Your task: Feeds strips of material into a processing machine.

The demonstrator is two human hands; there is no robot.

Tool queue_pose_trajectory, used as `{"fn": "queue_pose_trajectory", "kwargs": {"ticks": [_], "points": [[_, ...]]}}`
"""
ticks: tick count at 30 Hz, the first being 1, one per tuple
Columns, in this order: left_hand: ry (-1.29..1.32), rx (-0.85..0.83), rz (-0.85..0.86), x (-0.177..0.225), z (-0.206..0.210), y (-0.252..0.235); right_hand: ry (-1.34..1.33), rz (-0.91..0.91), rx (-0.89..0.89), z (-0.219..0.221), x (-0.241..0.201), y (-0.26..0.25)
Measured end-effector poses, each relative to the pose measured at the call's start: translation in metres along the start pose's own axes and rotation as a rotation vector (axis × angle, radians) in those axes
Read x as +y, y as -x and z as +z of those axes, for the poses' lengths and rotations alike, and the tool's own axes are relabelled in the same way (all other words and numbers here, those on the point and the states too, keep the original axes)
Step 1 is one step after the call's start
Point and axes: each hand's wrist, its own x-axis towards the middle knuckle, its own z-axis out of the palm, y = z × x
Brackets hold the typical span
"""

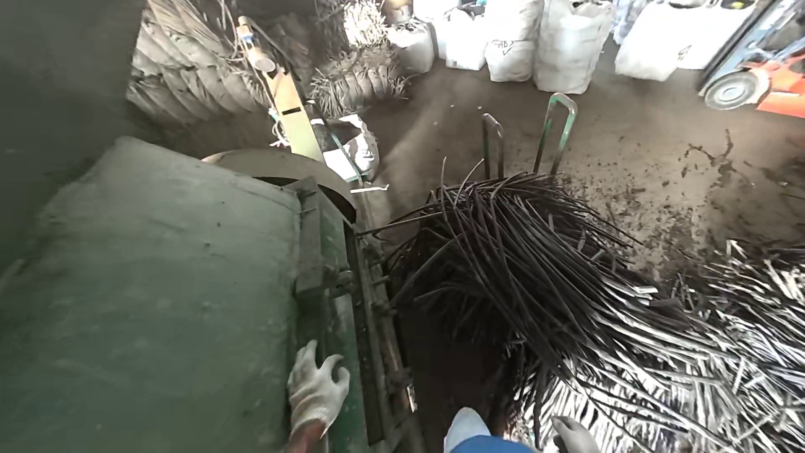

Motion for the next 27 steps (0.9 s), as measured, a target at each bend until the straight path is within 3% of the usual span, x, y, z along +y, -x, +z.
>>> {"fn": "queue_pose_trajectory", "kwargs": {"ticks": [4,13,27], "points": [[-0.005,-0.024,0.017,-0.002,-0.003,-0.001,0.089,-0.012,0.020,-0.001,0.008,-0.015],[0.013,-0.165,0.005,0.006,-0.030,-0.009,0.106,-0.003,-0.035,0.006,0.000,0.004],[0.006,-0.111,0.015,0.003,-0.019,-0.014,0.125,0.006,-0.035,0.009,0.008,0.002]]}}
